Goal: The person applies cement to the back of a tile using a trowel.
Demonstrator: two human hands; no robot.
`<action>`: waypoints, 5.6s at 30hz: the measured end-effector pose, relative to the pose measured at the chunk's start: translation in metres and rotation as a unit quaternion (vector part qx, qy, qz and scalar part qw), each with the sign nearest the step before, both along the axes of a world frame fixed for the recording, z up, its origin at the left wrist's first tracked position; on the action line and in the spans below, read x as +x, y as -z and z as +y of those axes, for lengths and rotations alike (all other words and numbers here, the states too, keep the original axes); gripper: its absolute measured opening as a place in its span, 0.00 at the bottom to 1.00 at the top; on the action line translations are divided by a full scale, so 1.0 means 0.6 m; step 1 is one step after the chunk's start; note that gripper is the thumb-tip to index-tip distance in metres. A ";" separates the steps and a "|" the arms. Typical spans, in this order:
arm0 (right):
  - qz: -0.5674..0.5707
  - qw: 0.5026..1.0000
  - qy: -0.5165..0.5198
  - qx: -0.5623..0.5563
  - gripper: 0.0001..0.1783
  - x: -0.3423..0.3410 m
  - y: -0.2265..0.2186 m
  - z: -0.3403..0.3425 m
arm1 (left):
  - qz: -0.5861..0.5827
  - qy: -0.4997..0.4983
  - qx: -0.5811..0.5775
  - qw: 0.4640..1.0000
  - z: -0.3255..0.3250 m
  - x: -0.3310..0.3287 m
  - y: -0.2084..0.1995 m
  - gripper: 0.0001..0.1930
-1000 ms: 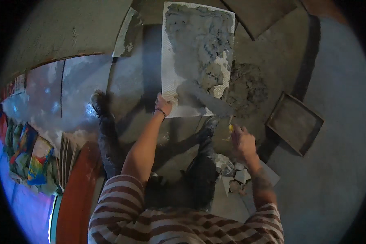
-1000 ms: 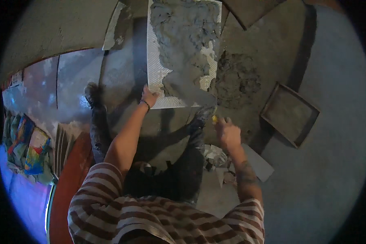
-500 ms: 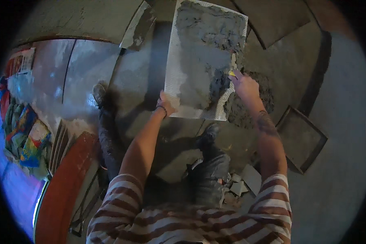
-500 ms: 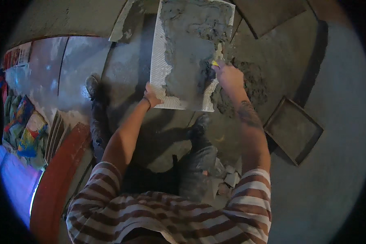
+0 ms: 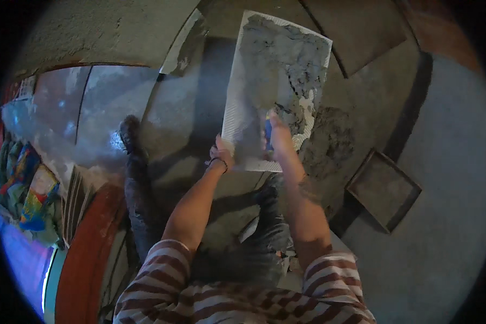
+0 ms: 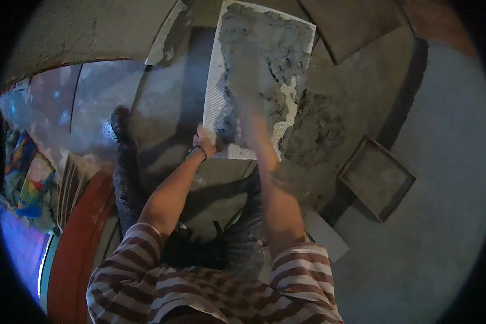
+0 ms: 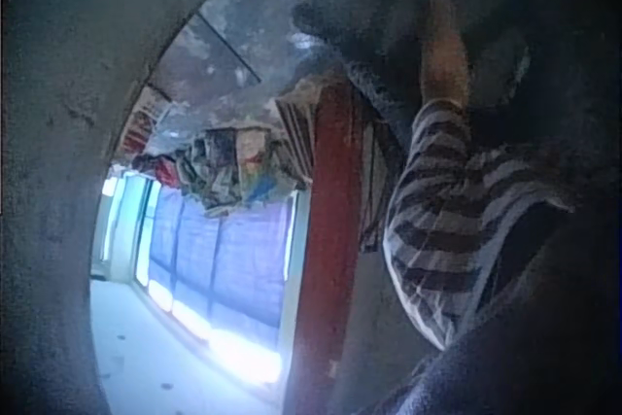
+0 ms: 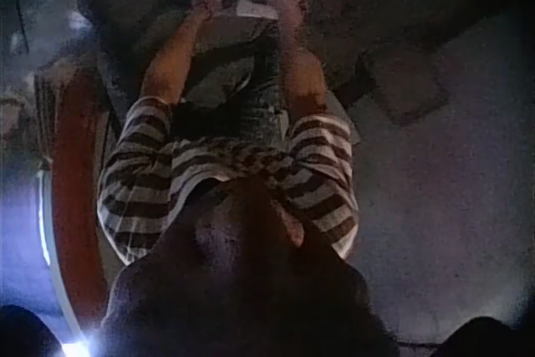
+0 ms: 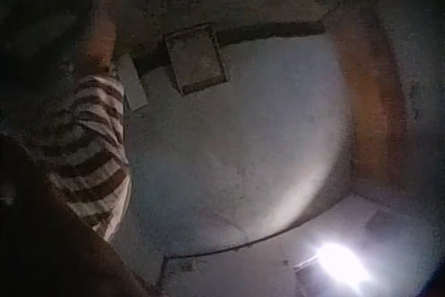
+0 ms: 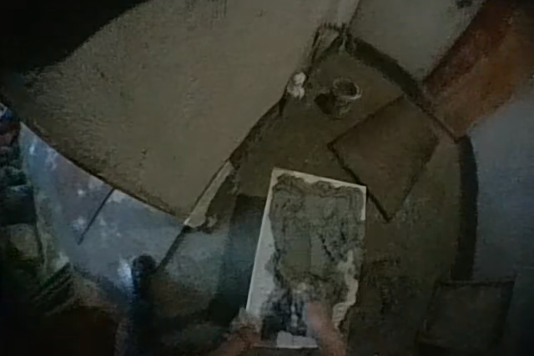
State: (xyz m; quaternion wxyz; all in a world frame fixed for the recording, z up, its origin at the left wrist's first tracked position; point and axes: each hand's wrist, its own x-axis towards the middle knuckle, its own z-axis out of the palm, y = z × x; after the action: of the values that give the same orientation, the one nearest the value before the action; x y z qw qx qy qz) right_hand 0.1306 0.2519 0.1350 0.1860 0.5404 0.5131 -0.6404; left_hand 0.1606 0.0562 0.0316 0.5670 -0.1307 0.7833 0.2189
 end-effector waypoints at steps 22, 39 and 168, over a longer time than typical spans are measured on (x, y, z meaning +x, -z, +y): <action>-0.108 0.631 -0.590 0.493 0.20 0.092 -0.155 0.157 | 0.017 0.016 0.059 0.998 -0.007 -0.001 -0.018 0.68; -0.102 0.741 -0.432 0.504 0.21 -0.016 -0.118 0.269 | 0.088 0.024 0.087 0.992 0.014 0.034 0.007 0.67; -0.057 0.977 -0.147 0.146 0.19 0.046 -0.178 -0.067 | 0.101 0.046 0.093 0.989 -0.107 0.054 -0.005 0.33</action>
State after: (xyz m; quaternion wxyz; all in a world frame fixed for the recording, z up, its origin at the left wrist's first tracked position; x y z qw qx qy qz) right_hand 0.1579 0.2119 0.2418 0.2260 0.5164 0.6634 -0.4921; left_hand 0.1928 -0.0078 0.0344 0.5042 -0.0180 0.8179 0.2766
